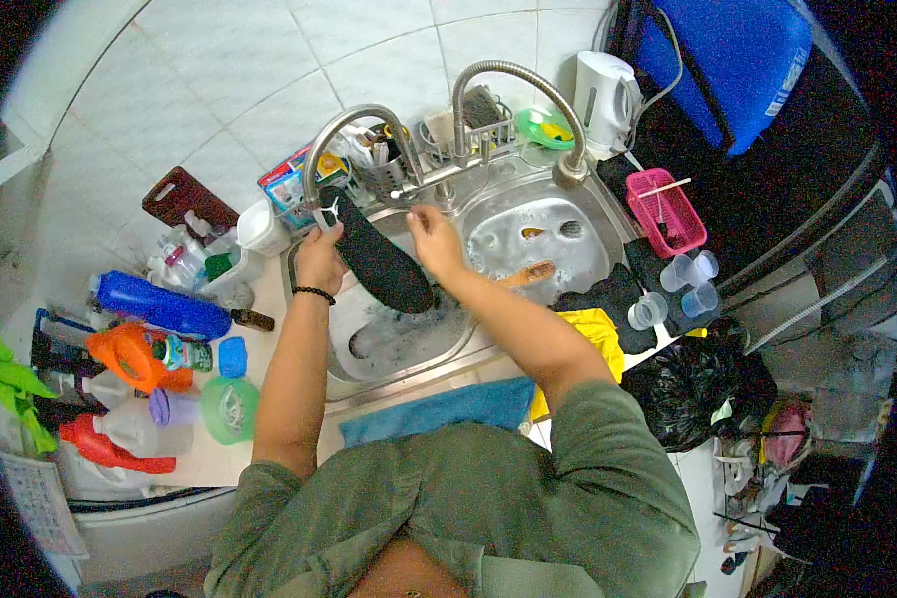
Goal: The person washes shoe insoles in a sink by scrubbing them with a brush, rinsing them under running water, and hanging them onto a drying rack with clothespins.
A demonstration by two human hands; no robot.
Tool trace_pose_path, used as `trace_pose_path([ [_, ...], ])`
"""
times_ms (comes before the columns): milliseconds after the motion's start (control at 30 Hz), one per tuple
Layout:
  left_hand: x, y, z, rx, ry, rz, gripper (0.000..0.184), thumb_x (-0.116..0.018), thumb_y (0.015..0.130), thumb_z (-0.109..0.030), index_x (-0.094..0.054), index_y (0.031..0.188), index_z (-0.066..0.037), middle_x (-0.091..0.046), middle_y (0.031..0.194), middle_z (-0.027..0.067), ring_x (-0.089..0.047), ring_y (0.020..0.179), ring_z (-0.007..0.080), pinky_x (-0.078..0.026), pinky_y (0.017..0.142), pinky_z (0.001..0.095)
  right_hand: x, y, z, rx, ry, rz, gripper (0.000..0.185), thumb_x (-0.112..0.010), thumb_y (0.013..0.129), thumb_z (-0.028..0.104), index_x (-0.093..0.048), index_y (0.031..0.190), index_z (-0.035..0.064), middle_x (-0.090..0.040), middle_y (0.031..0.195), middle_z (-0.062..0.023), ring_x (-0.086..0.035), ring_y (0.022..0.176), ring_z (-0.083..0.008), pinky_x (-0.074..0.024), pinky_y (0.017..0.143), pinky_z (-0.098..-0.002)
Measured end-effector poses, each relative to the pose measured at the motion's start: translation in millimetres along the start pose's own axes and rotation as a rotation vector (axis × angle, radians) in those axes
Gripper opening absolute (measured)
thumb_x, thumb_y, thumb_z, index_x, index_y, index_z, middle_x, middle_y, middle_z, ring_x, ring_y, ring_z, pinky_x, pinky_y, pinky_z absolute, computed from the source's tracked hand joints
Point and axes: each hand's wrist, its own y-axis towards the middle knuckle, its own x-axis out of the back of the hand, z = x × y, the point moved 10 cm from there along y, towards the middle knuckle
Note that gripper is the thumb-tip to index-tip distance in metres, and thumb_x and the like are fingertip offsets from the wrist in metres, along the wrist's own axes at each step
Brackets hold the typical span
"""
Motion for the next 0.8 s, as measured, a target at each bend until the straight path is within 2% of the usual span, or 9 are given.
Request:
trace_pose_path([
  [133, -4, -3, -3, -0.023, -0.109, -0.088, 0.012, -0.057, 0.086, -0.011, -0.053, 0.097, -0.006, -0.06, 0.084, 0.0027, -0.059, 0.072, 0.0168, -0.049, 0.061, 0.0339, -21, -32, -65, -0.265, 0.229, -0.239, 0.047, -0.068, 0.078, 0.038, -0.057, 0.11, 0.005, -0.062, 0.106, -0.0143, -0.062, 0.086, -0.0275, -0.0484, 0.068, -0.0392],
  [233, 16, 3, 0, -0.079, -0.09, -0.17, 0.017, -0.059, 0.083, -0.01, -0.052, 0.098, -0.006, -0.06, 0.085, 0.0035, -0.058, 0.072, 0.017, -0.048, 0.062, 0.0343, -41, -80, -46, -0.786, 0.59, -0.056, 0.036, -0.071, 0.078, 0.031, -0.057, 0.102, 0.0085, -0.06, 0.097, -0.0062, -0.059, 0.075, -0.0201, -0.0454, 0.055, -0.0379],
  [400, 60, -6, -41, -0.51, 0.853, -0.352, 0.03, -0.059, 0.07, 0.003, -0.055, 0.099, -0.005, -0.061, 0.087, 0.0074, -0.057, 0.074, 0.0182, -0.047, 0.067, 0.0309, -60, -61, -68, -0.721, 0.588, 0.074, 0.025, -0.069, 0.077, 0.015, -0.056, 0.098, 0.0102, -0.058, 0.092, -0.0032, -0.055, 0.075, -0.0184, -0.0458, 0.053, -0.0355],
  [500, 40, -14, -29, -0.59, 0.698, -0.104, 0.04, -0.056, 0.067, 0.003, -0.056, 0.106, -0.003, -0.06, 0.096, 0.0109, -0.059, 0.085, 0.0184, -0.046, 0.075, 0.0293, -69, -47, -28, -0.67, 0.578, 0.157, 0.025, -0.069, 0.078, 0.018, -0.056, 0.099, 0.0123, -0.057, 0.095, -0.0034, -0.055, 0.083, -0.0189, -0.0471, 0.061, -0.037],
  [533, 31, -10, -17, -0.605, 0.814, -0.004, 0.04, -0.061, 0.078, -0.01, -0.053, 0.116, -0.003, -0.058, 0.105, 0.0115, -0.057, 0.097, 0.0183, -0.045, 0.082, 0.028, -82, -43, -14, -0.683, 0.621, 0.209, 0.019, -0.067, 0.079, 0.018, -0.057, 0.094, 0.0111, -0.056, 0.093, -0.0032, -0.054, 0.081, -0.0183, -0.0479, 0.06, -0.0382],
  [633, 23, 3, 49, -0.098, -0.168, 0.265, 0.039, -0.06, 0.089, -0.026, -0.05, 0.121, -0.008, -0.055, 0.12, 0.0074, -0.052, 0.112, 0.0188, -0.044, 0.092, 0.0316, -106, -37, 39, -0.613, 0.681, 0.399, 0.019, -0.066, 0.08, 0.021, -0.059, 0.093, 0.0087, -0.056, 0.092, -0.0031, -0.054, 0.08, -0.0183, -0.049, 0.065, -0.0376],
  [667, 26, 5, 60, -0.111, -0.166, 0.24, 0.047, -0.057, 0.09, -0.04, -0.047, 0.124, -0.01, -0.058, 0.114, 0.0064, -0.058, 0.103, 0.0195, -0.048, 0.088, 0.0346, -121, -36, 34, -0.686, 0.737, 0.467, 0.023, -0.066, 0.081, 0.023, -0.06, 0.096, 0.0073, -0.056, 0.095, -0.0041, -0.054, 0.083, -0.0186, -0.0492, 0.068, -0.0372],
  [733, 20, -12, 45, -0.068, -0.159, 0.056, 0.047, -0.055, 0.091, -0.04, -0.046, 0.124, -0.008, -0.058, 0.114, 0.006, -0.058, 0.102, 0.0185, -0.049, 0.085, 0.0339, -148, -32, 18, -0.833, 0.848, 0.606, 0.03, -0.066, 0.081, 0.025, -0.061, 0.102, 0.0045, -0.058, 0.102, -0.0062, -0.055, 0.089, -0.0194, -0.0495, 0.074, -0.0365],
  [800, 28, -11, 41, -0.034, -0.24, -0.043, 0.046, -0.056, 0.091, -0.038, -0.048, 0.12, -0.005, -0.059, 0.112, 0.0074, -0.061, 0.097, 0.0195, -0.051, 0.08, 0.0353, -118, -1, 47, -0.357, 0.45, 0.553, 0.043, -0.067, 0.082, 0.03, -0.057, 0.114, 0.0027, -0.058, 0.111, -0.0091, -0.055, 0.098, -0.021, -0.0476, 0.082, -0.0356],
])
